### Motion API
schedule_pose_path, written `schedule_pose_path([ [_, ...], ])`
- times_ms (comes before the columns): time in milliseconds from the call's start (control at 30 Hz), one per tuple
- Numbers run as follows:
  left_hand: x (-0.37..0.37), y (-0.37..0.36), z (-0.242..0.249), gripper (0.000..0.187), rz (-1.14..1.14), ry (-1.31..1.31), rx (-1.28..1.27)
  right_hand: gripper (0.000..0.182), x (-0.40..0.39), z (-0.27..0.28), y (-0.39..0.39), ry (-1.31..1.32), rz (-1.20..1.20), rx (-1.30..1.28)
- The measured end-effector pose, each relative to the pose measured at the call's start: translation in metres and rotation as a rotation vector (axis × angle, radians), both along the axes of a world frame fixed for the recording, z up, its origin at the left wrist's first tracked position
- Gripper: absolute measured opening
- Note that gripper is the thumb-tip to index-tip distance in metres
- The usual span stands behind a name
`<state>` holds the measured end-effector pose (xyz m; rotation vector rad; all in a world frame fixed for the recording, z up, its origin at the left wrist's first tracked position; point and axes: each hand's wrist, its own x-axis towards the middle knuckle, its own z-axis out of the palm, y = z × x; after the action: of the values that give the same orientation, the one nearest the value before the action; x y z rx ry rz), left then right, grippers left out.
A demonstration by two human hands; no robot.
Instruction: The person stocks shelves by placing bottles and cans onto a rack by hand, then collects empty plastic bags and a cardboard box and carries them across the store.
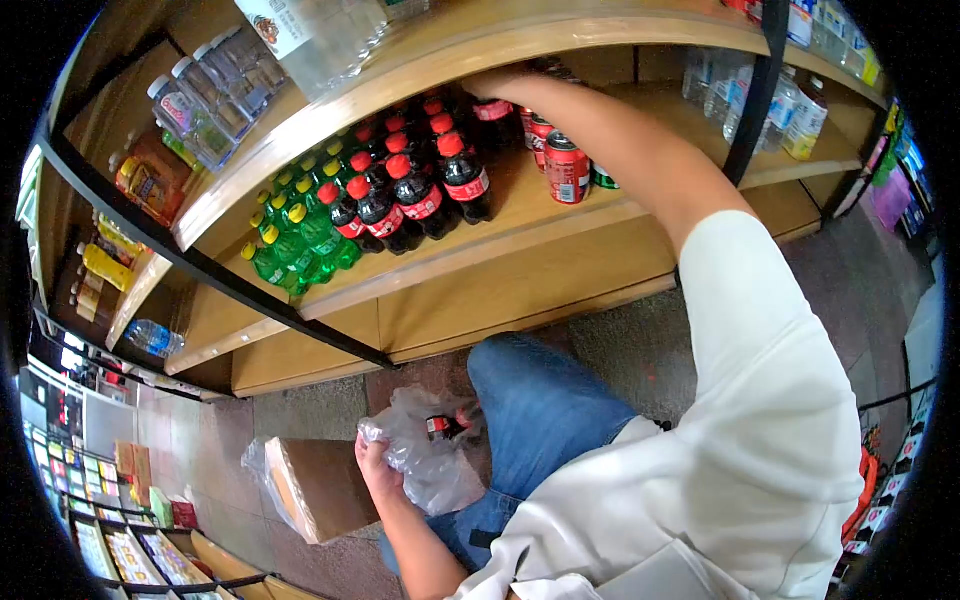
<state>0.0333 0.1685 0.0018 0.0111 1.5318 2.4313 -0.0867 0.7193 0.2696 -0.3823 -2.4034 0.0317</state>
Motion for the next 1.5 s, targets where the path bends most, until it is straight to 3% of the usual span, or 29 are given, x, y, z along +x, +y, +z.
schedule_pose_path([
  [300,0.002,-0.02,0.003,0.034,0.022,-0.046,-0.008,0.032,-0.034,-0.012,0.021,-0.112,-0.021,-0.041],
  [367,-0.001,-0.025,0.0,0.039,0.038,-0.052,-0.063,0.032,-0.035,-0.017,0.025,-0.151,-0.027,-0.032],
  [433,-0.011,-0.047,-0.039,0.049,0.102,-0.012,-0.117,0.031,-0.035,-0.022,0.031,-0.197,-0.03,0.0],
  [533,-0.006,-0.048,-0.027,0.051,0.132,-0.056,-0.178,0.031,-0.033,-0.028,0.033,-0.301,0.003,0.041],
  [667,0.001,-0.048,0.016,0.048,-0.09,-0.034,-0.061,0.032,0.053,0.006,-0.009,-0.232,0.135,0.104],
  [700,0.007,-0.053,0.016,0.045,-0.145,-0.019,-0.061,0.03,0.104,0.009,-0.071,-0.153,0.275,0.227],
  [767,0.033,-0.062,0.016,0.037,-0.234,-0.021,-0.063,0.028,0.203,-0.031,-0.144,-0.195,0.472,-0.223],
  [800,-0.005,-0.068,0.01,0.037,-0.202,-0.075,-0.069,0.025,0.156,-0.058,-0.19,-0.199,0.753,-0.365],
  [833,-0.005,-0.068,0.011,0.038,-0.226,-0.051,-0.076,0.022,0.172,-0.078,-0.219,-0.242,0.825,-0.328],
  [867,-0.006,-0.067,0.011,0.038,-0.252,-0.025,-0.08,0.019,0.178,-0.092,-0.259,-0.333,0.809,-0.507],
  [900,-0.006,-0.064,0.011,0.038,-0.262,-0.029,-0.081,0.016,0.17,-0.124,-0.286,-0.366,0.948,-0.602],
  [933,-0.004,-0.058,0.011,0.039,-0.151,-0.043,-0.077,0.019,0.161,-0.157,-0.305,-0.375,0.979,-0.573],
  [1000,-0.006,-0.043,0.01,0.041,0.015,-0.032,-0.073,0.025,0.124,-0.195,-0.315,-0.156,0.864,-0.201],
  [1067,-0.007,-0.033,0.022,0.041,-0.104,-0.106,0.033,0.028,0.089,-0.225,-0.287,-0.153,0.748,-0.043],
  [1100,-0.002,-0.052,0.003,0.04,-0.084,-0.086,-0.049,0.031,0.084,-0.236,-0.284,-0.193,0.893,-0.201],
  [1133,0.004,-0.056,0.001,0.039,-0.061,-0.081,-0.13,0.031,0.093,-0.232,-0.273,-0.188,0.9,-0.201],
  [1200,-0.001,-0.045,-0.005,0.035,-0.162,-0.099,-0.085,0.031,0.108,-0.228,-0.236,-0.443,1.019,-0.079],
  [1233,-0.006,-0.044,-0.015,0.035,-0.164,-0.076,-0.083,0.031,0.111,-0.236,-0.226,-0.449,1.004,-0.073],
  [1300,-0.004,-0.049,-0.01,0.035,-0.136,-0.082,-0.06,0.029,0.125,-0.274,-0.218,-0.464,0.717,-0.604],
  [1333,-0.005,-0.046,-0.01,0.035,-0.118,-0.076,-0.061,0.032,0.133,-0.304,-0.205,-0.411,0.565,-0.651],
  [1400,-0.008,-0.049,-0.011,0.037,-0.091,-0.087,-0.006,0.047,0.145,-0.359,-0.183,-0.278,0.124,-0.271],
  [1433,-0.009,-0.051,-0.012,0.039,-0.08,-0.096,0.011,0.047,0.146,-0.393,-0.165,-0.278,0.117,-0.264],
  [1500,-0.009,-0.053,-0.018,0.04,-0.087,-0.109,0.026,0.068,0.139,-0.448,-0.128,-0.388,-0.223,-0.308],
])
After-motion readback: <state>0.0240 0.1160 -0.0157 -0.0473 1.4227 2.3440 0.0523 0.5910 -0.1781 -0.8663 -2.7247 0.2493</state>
